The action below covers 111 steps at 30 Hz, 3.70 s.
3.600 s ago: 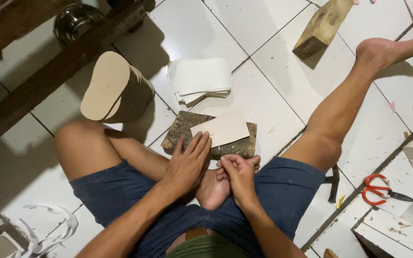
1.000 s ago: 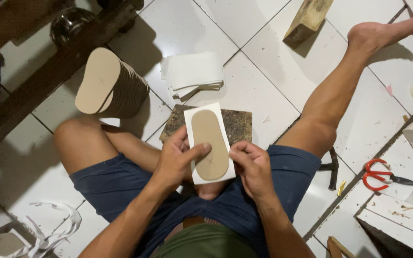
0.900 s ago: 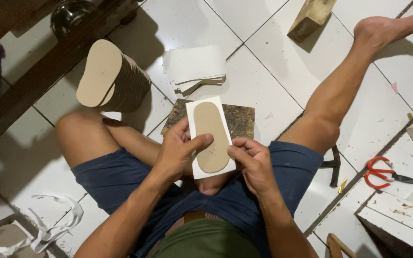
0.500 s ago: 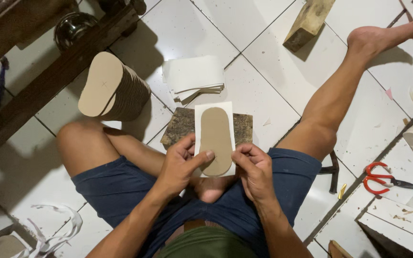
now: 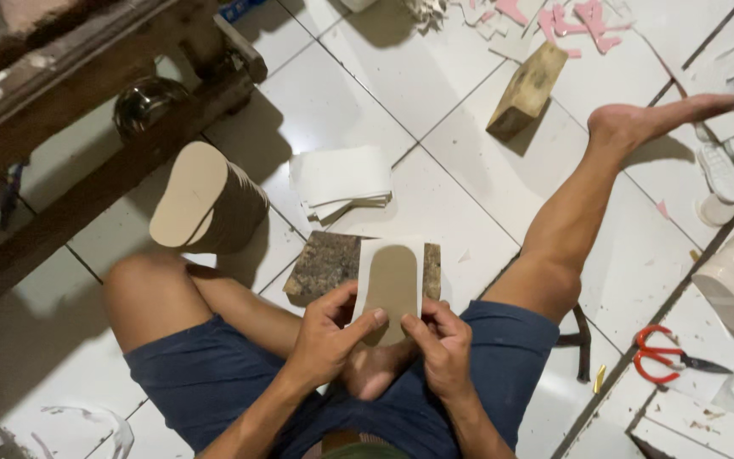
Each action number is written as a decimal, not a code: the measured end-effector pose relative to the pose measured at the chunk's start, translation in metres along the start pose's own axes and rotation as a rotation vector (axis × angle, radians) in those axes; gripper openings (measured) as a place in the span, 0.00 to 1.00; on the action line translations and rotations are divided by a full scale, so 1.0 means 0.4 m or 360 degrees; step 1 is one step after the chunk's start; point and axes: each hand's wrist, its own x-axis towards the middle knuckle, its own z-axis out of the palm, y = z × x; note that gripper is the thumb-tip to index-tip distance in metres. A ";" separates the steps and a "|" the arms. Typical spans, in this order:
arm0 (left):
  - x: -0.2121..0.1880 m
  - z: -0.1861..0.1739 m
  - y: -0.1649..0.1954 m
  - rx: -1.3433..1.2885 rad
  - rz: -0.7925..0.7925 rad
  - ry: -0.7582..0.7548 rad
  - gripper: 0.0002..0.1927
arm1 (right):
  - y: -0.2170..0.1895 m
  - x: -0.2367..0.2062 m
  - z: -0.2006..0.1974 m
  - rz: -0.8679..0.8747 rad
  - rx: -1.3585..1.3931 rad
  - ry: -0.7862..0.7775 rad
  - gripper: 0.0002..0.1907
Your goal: The person sits on the floor handling a stack of white insoles, separating and squaring up the stack by hand. They then take paper lining sheets, peel and position them, and press the lining onto the insoles one at a time, setting finished insoles aside.
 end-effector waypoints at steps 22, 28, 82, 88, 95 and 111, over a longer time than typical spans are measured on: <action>-0.018 -0.195 -0.041 0.0176 0.0075 0.0406 0.16 | 0.127 0.375 -0.254 -0.0143 -0.0889 0.0471 0.32; -0.020 -0.370 0.158 0.1406 0.1004 0.1294 0.15 | 0.103 0.331 -0.025 -0.0081 -0.0307 0.0127 0.28; -0.690 -0.880 0.186 0.0163 0.0373 0.1537 0.26 | 0.377 -0.117 1.224 0.0816 -0.0596 -0.1279 0.37; -0.625 -0.770 0.239 0.1831 0.0542 0.1831 0.30 | 0.277 -0.185 1.002 0.0034 -0.0356 -0.1515 0.34; -0.532 -0.727 0.258 0.2265 0.0168 0.2028 0.28 | 0.130 -0.045 0.661 0.0240 -0.0133 -0.1421 0.23; -0.125 -0.352 0.012 0.0256 -0.0003 0.0961 0.26 | 0.116 0.621 0.255 -0.0954 -0.1981 -0.0885 0.17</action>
